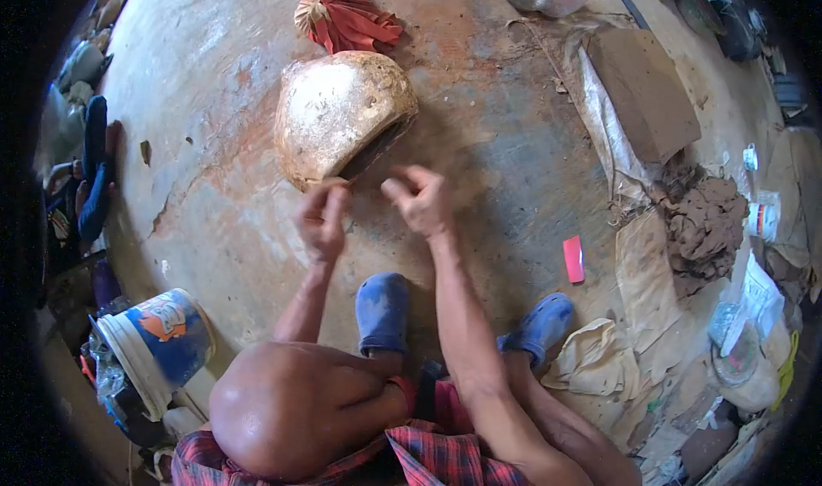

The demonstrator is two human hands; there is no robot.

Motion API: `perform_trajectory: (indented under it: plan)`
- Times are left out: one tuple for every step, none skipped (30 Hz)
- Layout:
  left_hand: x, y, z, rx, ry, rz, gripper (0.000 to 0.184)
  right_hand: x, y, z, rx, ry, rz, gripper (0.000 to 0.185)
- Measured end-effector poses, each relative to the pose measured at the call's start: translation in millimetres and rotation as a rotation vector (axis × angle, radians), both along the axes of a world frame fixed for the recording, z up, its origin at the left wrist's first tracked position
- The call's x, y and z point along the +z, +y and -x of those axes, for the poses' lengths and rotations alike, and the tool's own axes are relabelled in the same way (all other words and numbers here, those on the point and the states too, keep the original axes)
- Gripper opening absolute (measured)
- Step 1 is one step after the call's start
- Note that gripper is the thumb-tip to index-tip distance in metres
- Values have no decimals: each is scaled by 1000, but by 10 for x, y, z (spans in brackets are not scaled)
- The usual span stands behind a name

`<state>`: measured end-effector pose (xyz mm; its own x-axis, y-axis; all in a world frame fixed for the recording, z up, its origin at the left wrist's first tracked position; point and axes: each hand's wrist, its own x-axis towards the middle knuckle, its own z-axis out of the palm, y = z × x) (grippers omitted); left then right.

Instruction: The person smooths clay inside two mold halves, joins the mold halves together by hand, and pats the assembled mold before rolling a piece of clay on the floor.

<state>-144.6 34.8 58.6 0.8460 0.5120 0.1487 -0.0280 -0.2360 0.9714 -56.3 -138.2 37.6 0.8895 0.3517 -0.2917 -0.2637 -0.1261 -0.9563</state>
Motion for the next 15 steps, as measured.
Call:
perform_trajectory:
  plan:
    - [-53,-198,83,-127,208,49,27,35,-111,-145,-102,-91,74,35]
    - [-47,-387,23,-232,347,205,55,72,-182,-333,-156,-169,119,37]
    - [-257,-488,-43,-297,348,368,83,123,-179,-566,-213,-252,161,38]
    - [-313,-517,-164,-280,388,371,90,221,-99,-790,-225,-357,170,40]
    - [-345,-518,-292,-264,429,373,97,334,-2,-1010,-236,-463,179,41]
    - [-377,-498,-415,-267,423,379,97,441,118,-1208,-211,-502,190,43]
    - [-400,-478,-538,-270,422,361,98,529,245,-1372,-188,-540,201,46]
    - [-427,-457,-653,-274,420,341,100,605,360,-1495,-119,-545,253,58]
    - [-450,-438,-753,-281,418,342,100,636,461,-1602,-54,-546,304,69]
    - [-476,-425,-834,-291,441,364,98,573,539,-1732,-60,-546,309,69]
    - [-506,-425,-875,-301,469,387,96,501,609,-1840,57,-551,352,75]
    - [-512,-447,-889,-306,474,391,96,381,663,-1908,176,-551,393,81]
    - [-499,-479,-903,-314,462,405,95,190,724,-1918,175,-544,398,81]
    - [-476,-503,-926,-319,448,419,95,-39,784,-1906,201,-504,380,85]
    - [-451,-505,-963,-319,452,424,95,-28,831,-1850,230,-463,361,90]
